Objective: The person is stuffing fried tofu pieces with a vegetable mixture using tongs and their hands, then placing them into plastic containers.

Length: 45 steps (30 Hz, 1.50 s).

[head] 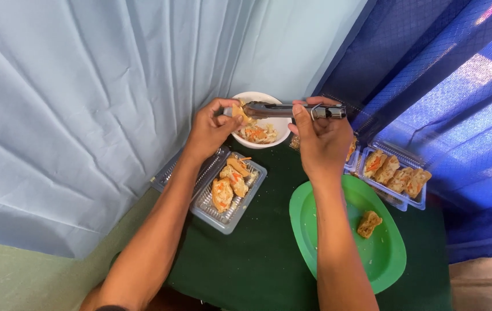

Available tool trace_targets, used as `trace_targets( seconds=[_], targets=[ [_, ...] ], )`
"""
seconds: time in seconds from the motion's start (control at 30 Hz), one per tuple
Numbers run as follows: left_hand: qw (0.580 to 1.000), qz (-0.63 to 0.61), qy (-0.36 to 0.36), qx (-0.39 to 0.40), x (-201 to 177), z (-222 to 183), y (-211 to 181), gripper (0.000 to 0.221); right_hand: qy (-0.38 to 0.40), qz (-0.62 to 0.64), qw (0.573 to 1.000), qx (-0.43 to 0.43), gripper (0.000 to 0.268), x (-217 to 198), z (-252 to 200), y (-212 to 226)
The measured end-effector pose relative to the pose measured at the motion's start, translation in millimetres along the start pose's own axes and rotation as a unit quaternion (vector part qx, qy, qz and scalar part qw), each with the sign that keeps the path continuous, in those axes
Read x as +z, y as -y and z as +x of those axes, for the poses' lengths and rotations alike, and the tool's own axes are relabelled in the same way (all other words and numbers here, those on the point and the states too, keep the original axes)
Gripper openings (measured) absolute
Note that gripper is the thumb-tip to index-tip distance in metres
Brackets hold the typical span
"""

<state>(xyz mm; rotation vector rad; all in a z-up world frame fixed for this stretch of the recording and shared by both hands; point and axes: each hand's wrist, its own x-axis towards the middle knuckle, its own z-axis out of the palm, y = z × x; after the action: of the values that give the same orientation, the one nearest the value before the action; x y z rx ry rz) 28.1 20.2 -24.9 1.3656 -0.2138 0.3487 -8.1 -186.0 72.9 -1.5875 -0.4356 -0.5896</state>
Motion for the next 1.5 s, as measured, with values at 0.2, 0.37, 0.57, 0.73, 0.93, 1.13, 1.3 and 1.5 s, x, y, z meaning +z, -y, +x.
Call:
trace_targets(
  seconds=[0.2,0.37,0.57,0.73,0.93,1.13,1.3,1.5],
  targets=[
    [0.999,-0.046,0.024,0.014,-4,4,5,0.054,0.012,0.011,1.0,-0.004,0.035,-4,1,1],
    [0.999,-0.017,0.027,0.021,-4,4,5,0.063,-0.013,0.005,1.0,-0.012,0.036,-9,4,6],
    [0.999,-0.017,0.015,0.026,-7,6,18,0.063,-0.014,-0.006,1.0,-0.012,0.035,-13,7,6],
    [0.999,0.007,-0.005,0.043,-2,6,13,0.06,-0.022,-0.049,0.998,-0.039,0.036,-39,15,4],
    [0.998,0.015,-0.029,0.045,2,3,8,0.058,0.045,-0.154,0.987,0.021,0.046,-33,16,-16],
    [0.997,0.013,-0.039,0.064,0,3,10,0.054,0.136,-0.384,0.913,-0.001,0.052,-7,34,-44],
    [0.995,0.034,-0.048,0.086,-3,6,14,0.052,0.032,-0.194,0.978,-0.075,0.036,-1,35,-49],
    [0.98,0.146,-0.074,0.116,-5,8,10,0.049,0.06,-0.265,0.962,-0.037,0.03,-3,32,-57]
  ],
)
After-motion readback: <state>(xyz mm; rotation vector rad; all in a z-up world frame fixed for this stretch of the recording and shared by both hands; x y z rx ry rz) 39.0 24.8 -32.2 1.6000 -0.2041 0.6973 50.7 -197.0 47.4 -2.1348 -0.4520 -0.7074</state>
